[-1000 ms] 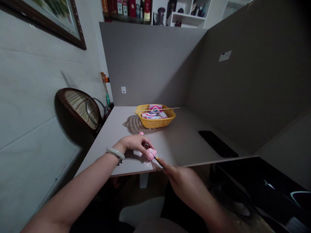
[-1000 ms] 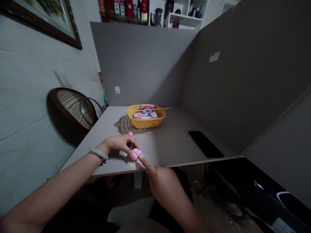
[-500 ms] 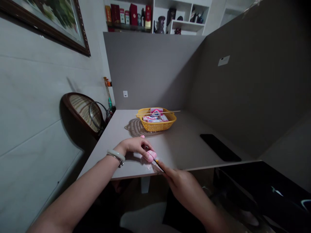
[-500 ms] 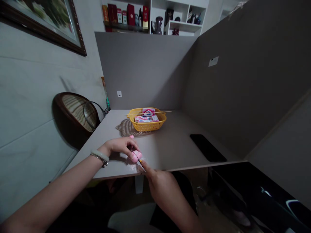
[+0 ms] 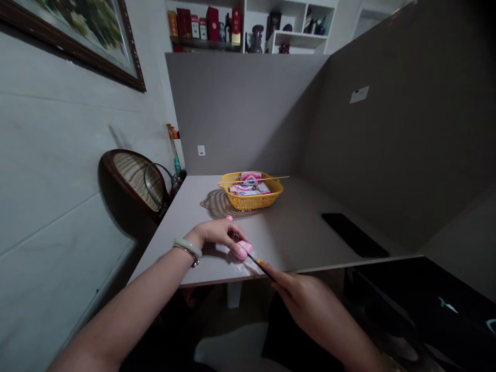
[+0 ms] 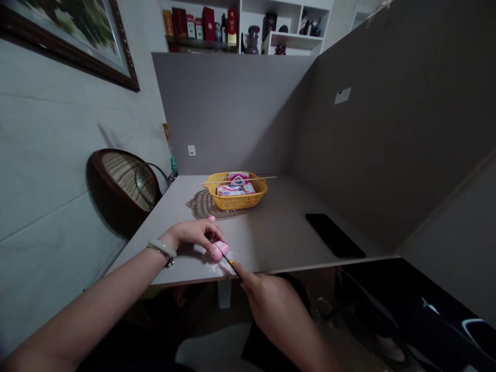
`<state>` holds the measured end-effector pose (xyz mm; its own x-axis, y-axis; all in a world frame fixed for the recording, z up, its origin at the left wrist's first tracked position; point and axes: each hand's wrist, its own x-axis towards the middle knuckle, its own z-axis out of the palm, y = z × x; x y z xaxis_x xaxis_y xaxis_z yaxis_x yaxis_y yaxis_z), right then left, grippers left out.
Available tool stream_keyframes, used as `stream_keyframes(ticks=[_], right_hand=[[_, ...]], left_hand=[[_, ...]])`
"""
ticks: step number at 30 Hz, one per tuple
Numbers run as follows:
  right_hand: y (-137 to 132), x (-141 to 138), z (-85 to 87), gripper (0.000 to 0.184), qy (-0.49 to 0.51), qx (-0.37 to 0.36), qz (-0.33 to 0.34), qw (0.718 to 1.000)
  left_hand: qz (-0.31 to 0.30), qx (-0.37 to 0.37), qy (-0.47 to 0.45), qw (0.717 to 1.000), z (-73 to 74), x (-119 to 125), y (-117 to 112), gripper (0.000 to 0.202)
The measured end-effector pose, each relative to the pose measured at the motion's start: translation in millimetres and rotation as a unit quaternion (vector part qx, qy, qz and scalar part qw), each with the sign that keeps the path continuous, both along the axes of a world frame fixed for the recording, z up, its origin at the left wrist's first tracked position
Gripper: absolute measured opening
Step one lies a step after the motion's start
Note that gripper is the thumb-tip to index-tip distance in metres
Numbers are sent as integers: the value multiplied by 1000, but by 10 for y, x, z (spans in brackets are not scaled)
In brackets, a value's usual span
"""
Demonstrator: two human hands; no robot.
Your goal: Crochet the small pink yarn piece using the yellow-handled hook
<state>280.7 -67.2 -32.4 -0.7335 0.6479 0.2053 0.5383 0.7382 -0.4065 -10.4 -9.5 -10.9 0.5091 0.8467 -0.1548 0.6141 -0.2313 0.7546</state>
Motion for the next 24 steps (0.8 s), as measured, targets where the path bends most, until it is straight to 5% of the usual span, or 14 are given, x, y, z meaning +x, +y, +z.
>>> stream_keyframes(ticks=[9,13,24], right_hand=[[86,-120,-39,52,2,-5,-10,1000],[62,61,31,48,12,-46,1,999],[50,-19,33,51,4,8,3,1000]], left_hand=[[15,15,-4,1000,3,5,-9,49],[5,7,-2,1000,6,5,-15,51],[9,13,8,1000,23,8,-20,49]])
